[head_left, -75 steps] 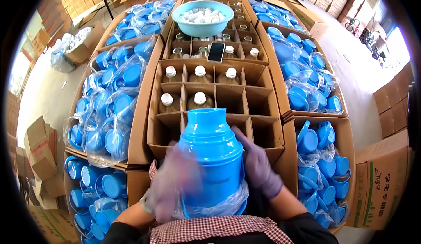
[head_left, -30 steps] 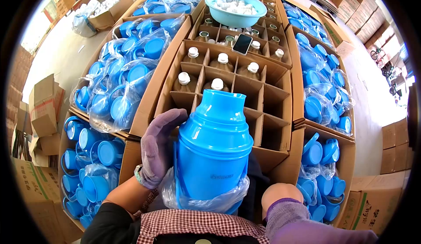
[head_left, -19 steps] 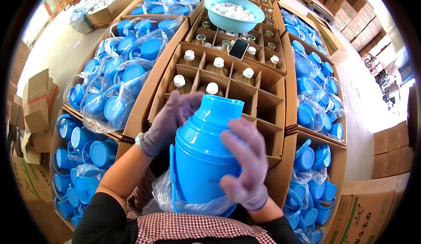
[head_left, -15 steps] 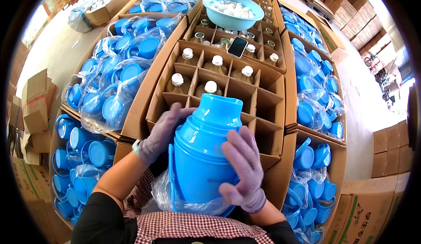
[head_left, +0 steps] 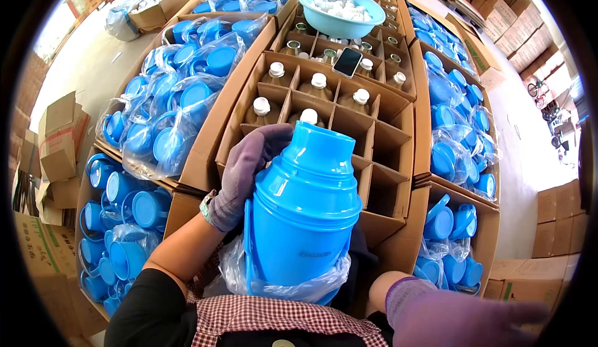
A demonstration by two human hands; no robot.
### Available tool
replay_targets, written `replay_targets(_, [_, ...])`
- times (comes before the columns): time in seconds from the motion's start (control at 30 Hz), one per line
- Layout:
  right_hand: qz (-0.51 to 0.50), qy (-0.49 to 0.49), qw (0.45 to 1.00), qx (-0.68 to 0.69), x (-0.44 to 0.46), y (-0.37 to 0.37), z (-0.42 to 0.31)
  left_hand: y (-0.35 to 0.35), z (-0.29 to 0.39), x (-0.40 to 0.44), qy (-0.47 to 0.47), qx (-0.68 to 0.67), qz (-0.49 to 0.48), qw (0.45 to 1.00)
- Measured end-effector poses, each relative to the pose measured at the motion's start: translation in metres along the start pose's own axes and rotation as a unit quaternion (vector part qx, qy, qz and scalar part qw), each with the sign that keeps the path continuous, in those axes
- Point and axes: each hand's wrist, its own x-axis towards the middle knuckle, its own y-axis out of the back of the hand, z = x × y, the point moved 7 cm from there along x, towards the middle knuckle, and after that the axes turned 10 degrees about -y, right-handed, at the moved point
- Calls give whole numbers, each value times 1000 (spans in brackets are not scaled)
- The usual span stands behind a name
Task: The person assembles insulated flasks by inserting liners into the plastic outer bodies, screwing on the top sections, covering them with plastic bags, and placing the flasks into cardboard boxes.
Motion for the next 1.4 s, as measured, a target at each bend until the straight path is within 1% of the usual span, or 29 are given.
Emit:
replay_targets(0.03, [-25, 7, 998, 52, 2, -8, -2, 0, 0, -1, -40, -12, -11, 999])
replay_targets(0.07, [-49, 9, 994, 101, 2, -13, -5, 0, 0, -1, -31, -8, -9, 999])
replay_targets(0.13, [-82, 4, 984, 157, 1, -20, -8, 1, 3, -2, -15, 4, -3, 1000])
replay_targets(0.23, [-110, -5, 973, 205, -2, -27, -9, 6, -4, -5, 29, 2, 23, 999])
replay_targets(0.33, [-126, -10, 962, 243, -5, -30, -10, 6, -1, -5, 19, 12, 27, 999])
replay_targets(0.47, [-144, -17, 952, 270, -7, -34, -11, 8, 1, -4, -1, 36, 16, 999])
replay_targets(0.57, [-155, -27, 944, 289, -9, -36, -12, 9, -12, -6, 34, -36, 54, 997])
replay_targets(0.7, [-173, -35, 931, 318, -11, -39, -12, 9, -9, -7, 33, -30, 50, 998])
replay_targets(0.97, [-220, -46, 883, 411, -15, -46, -14, 12, -14, -9, 50, -33, 52, 997])
replay_targets(1.17, [-243, -44, 861, 445, -15, -50, -18, 11, -11, -12, 66, -20, 51, 996])
replay_targets(1.4, [-273, -47, 835, 476, -16, -53, -19, 11, -10, -12, 62, -16, 53, 997])
